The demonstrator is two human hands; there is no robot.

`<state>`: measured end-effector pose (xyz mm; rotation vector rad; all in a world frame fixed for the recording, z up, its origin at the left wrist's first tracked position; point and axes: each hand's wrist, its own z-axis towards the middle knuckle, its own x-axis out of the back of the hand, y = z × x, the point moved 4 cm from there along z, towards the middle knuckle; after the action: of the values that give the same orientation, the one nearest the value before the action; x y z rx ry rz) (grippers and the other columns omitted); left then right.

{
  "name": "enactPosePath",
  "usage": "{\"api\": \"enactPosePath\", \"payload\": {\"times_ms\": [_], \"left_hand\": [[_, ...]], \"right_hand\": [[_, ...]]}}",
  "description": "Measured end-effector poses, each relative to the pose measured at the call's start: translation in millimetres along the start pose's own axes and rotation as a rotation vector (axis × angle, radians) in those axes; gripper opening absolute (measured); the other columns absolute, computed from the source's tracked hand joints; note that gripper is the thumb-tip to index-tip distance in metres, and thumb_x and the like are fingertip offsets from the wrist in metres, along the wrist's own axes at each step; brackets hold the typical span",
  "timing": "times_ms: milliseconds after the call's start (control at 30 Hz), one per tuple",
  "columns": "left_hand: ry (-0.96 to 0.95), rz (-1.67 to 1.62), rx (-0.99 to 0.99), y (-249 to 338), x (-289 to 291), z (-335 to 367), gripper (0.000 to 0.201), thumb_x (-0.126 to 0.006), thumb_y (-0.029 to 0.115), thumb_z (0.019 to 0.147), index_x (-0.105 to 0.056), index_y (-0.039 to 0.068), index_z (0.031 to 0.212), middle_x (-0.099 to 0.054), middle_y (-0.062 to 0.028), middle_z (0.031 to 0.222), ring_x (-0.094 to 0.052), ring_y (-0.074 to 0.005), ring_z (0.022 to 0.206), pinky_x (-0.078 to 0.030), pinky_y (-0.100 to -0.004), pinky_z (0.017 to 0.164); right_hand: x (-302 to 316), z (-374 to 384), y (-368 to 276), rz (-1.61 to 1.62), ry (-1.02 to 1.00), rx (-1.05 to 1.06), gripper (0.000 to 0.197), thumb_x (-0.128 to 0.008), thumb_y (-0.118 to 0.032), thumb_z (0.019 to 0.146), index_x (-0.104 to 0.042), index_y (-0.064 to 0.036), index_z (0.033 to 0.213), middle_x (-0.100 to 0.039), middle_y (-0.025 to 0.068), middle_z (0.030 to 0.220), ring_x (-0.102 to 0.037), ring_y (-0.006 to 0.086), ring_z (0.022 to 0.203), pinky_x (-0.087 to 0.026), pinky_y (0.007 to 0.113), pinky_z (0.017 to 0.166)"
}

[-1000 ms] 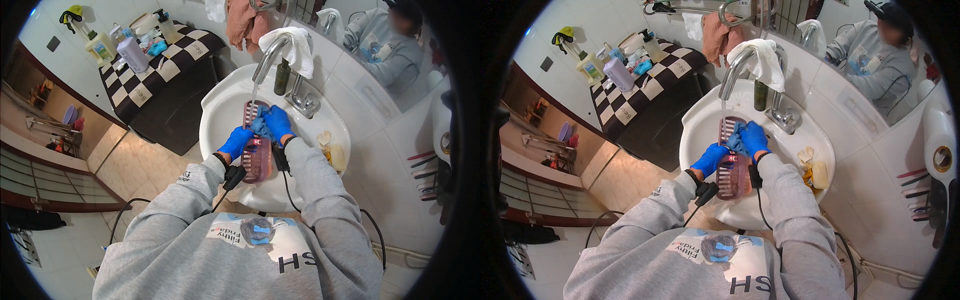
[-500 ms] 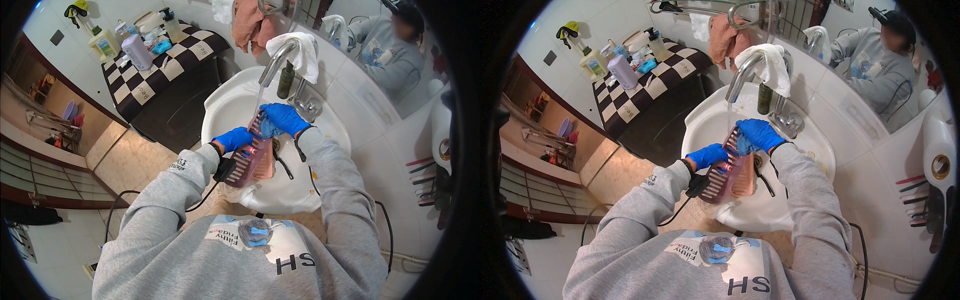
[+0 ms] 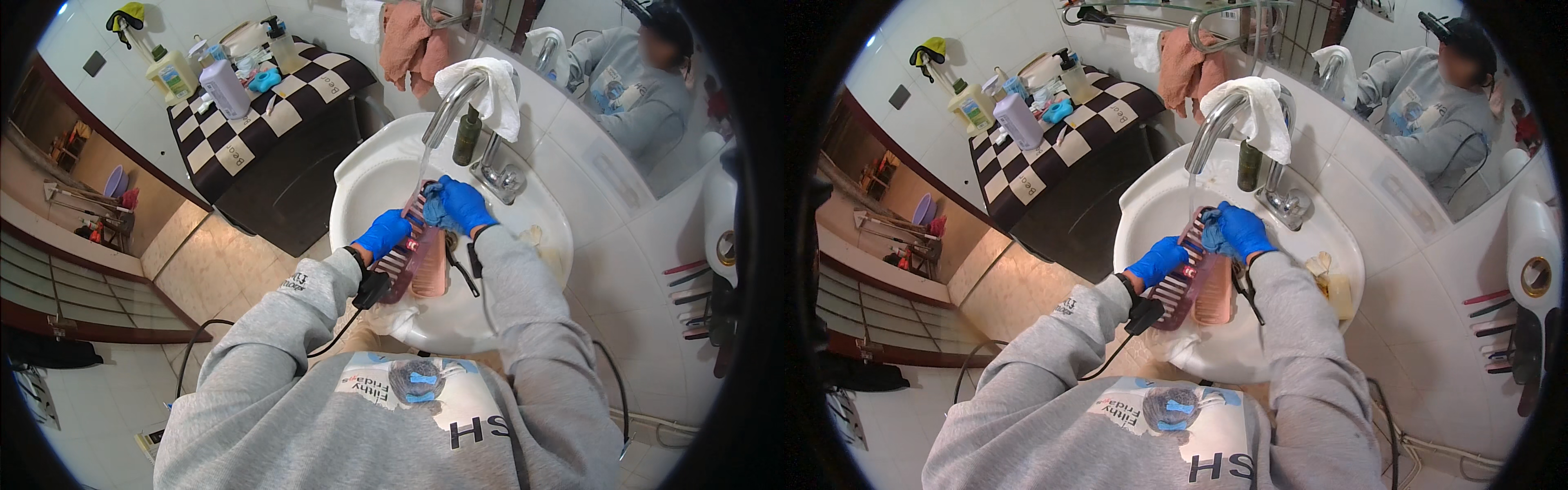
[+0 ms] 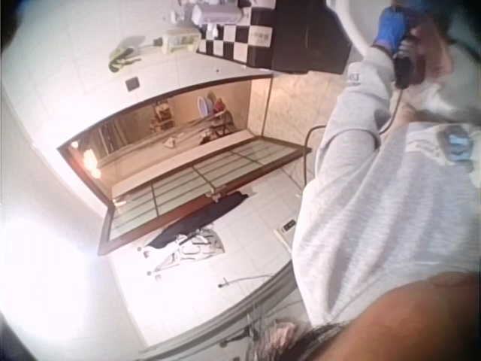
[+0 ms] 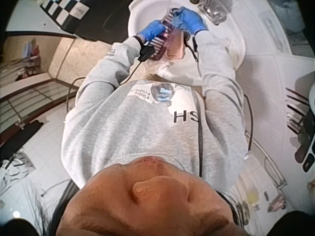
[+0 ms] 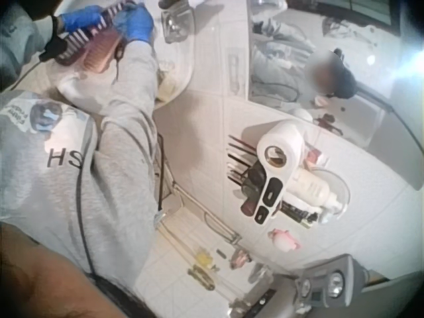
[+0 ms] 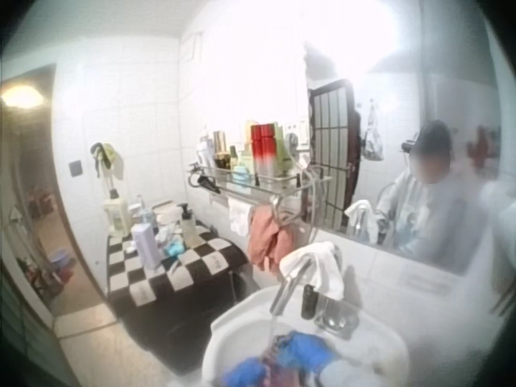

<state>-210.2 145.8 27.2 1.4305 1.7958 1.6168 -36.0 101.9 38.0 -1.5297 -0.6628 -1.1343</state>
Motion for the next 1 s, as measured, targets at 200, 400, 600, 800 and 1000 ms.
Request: {"api": "enactPosePath", "payload": {"times_ms": [200,400,600,800,1000], "left_hand": [[0.081,-0.013,0.081,-11.8,2.0,10.8,0.033,-0.05,0.014,0.071,-0.063,0.001,0.099,-0.064,-0.0178,0.086,-0.062,-0.0273,0.081,-0.047,-0.0341,0.076],[-0.104,0.238,-0.027,-4.4,6.6,16.9,0.033,-0.053,0.016,0.072,-0.061,-0.002,0.099,-0.064,-0.0181,0.09,-0.062,-0.0257,0.081,-0.049,-0.0359,0.074],[0.022,0.227,0.0,19.3,7.8,17.5,0.033,-0.052,0.016,0.074,-0.061,-0.001,0.101,-0.064,-0.0186,0.089,-0.062,-0.0264,0.082,-0.047,-0.0343,0.076],[0.252,0.008,-0.052,11.1,-0.1,24.2,0.031,-0.051,0.018,0.074,-0.063,0.003,0.098,-0.064,-0.019,0.088,-0.061,-0.0316,0.083,-0.047,-0.0354,0.074],[0.307,-0.271,0.037,-10.1,-9.3,35.6,0.032,-0.047,0.016,0.075,-0.062,0.004,0.101,-0.065,-0.0161,0.085,-0.063,-0.0267,0.078,-0.048,-0.035,0.072]], "right_hand": [[-41.4,-15.0,12.6,0.41,0.255,-0.425,0.037,-0.043,-0.036,0.087,-0.056,-0.0027,0.095,-0.059,0.0254,0.093,-0.055,0.0425,0.089,-0.044,0.047,0.077],[1.4,3.8,3.1,-0.014,0.033,0.053,0.026,-0.041,-0.025,0.088,-0.054,-0.0063,0.1,-0.062,0.0185,0.091,-0.06,0.0367,0.081,-0.047,0.044,0.072],[11.7,11.0,11.6,0.023,0.13,0.14,0.024,-0.044,-0.022,0.086,-0.052,-0.0107,0.106,-0.062,0.0184,0.09,-0.059,0.036,0.085,-0.048,0.042,0.072],[-41.1,-11.9,16.7,0.926,0.28,-0.304,0.039,-0.043,-0.037,0.091,-0.055,-0.0019,0.104,-0.063,0.0174,0.086,-0.061,0.0276,0.083,-0.046,0.036,0.074],[-63.0,-32.5,-14.1,1.421,0.11,-0.327,0.034,-0.042,-0.034,0.093,-0.058,-0.0042,0.096,-0.059,0.0042,0.074,-0.053,0.0145,0.069,-0.046,0.026,0.064]]}}
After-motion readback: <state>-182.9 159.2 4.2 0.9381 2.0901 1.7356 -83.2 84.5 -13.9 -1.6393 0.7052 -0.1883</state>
